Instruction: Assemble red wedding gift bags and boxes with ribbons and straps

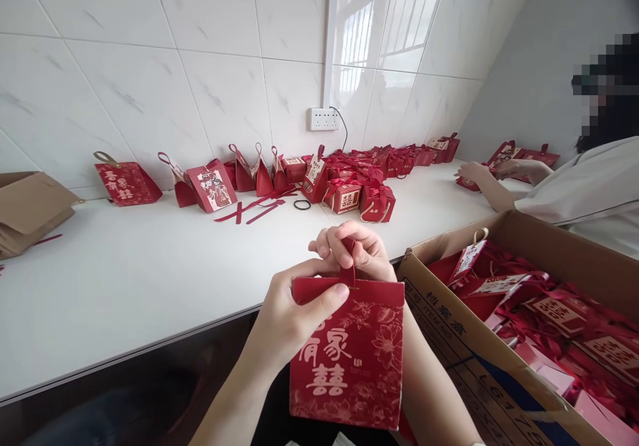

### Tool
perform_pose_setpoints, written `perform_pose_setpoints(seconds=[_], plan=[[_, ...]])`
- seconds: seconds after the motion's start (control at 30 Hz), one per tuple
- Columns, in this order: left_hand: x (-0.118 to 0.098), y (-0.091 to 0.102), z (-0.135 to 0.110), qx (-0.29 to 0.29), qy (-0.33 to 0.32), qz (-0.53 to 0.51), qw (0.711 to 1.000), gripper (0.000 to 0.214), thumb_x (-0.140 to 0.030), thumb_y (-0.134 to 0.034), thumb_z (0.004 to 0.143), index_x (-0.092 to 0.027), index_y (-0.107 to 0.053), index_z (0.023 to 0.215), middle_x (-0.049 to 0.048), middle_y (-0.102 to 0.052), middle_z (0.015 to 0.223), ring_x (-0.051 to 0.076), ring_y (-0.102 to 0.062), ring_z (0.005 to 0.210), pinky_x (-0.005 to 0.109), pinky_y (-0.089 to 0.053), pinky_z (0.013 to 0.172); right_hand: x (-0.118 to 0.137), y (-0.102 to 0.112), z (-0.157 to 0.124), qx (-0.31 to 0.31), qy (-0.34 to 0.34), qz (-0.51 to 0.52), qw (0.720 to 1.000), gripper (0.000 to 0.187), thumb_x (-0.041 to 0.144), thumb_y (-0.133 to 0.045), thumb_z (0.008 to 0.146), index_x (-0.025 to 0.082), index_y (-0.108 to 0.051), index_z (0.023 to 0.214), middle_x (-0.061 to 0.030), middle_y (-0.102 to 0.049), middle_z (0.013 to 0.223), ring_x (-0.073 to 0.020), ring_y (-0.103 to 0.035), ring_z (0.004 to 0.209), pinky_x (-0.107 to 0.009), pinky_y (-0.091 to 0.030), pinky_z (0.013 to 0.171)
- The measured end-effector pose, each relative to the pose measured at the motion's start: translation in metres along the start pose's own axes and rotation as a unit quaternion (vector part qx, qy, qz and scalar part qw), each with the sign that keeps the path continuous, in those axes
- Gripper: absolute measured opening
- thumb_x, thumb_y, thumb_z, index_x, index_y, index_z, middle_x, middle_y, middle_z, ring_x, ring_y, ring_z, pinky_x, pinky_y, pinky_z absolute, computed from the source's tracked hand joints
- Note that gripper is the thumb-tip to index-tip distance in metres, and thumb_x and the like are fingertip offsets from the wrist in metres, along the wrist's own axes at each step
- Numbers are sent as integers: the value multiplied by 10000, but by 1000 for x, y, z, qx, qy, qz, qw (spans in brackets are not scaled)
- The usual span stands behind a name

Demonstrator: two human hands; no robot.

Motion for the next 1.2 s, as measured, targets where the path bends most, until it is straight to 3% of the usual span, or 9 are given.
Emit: perform_pose_setpoints(seconds=[0.2,0.47,0.73,0.9,1.03,1.2], plan=[[8,3,2,15,10,57,998,175,-329,-670,750,-158,-701,778,-8,-608,608,99,-529,558,206,-423,548,-5,-5,-3,-8,3,59,998,125,389,-655,799,314,-678,896,48,-387,538,-129,-536,679,-329,-495,824],[5,4,4,16,-10,121,993,135,-275,-657,752,-150,-679,705,3,-642,664,113,-553,621,203,-440,588,-12,-5,-7,-36,-52,172,983,162,298,-726,742,302,-695,901,55,-397,538,-114,-509,717,-285,-483,862],[7,2,2,16,-3,137,990,155,-272,-654,736,-155,-650,635,-36,-560,525,78,-474,512,193,-404,536,-24,0,-7,-34,-20,228,973,221,281,-763,664,335,-700,870,69,-347,495,-104,-485,636,-258,-503,760],[11,3,1,15,12,127,992,155,-270,-664,726,-149,-648,630,-27,-582,561,82,-488,541,192,-403,549,-20,-1,-10,-48,-39,216,974,184,259,-755,676,319,-707,843,59,-355,504,-116,-479,677,-280,-488,780],[16,3,0,24,28,114,993,211,-303,-663,734,-146,-611,602,-47,-496,513,66,-418,506,188,-362,525,-21,-2,-9,-43,-46,205,977,130,279,-757,689,317,-705,802,53,-340,504,-125,-476,692,-287,-489,772],[21,5,-1,11,44,84,995,236,-376,-622,762,-159,-618,669,-37,-479,534,83,-422,518,205,-349,525,-34,4,-9,-70,-59,235,968,145,287,-781,664,301,-689,775,50,-346,545,-124,-475,695,-261,-481,676]])
Point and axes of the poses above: each hand's wrist, its own z-axis towards the middle knuckle, its own y-axis out of the back of the hand, x = y × z, the point moved 10 cm from there along z, towards the middle knuckle
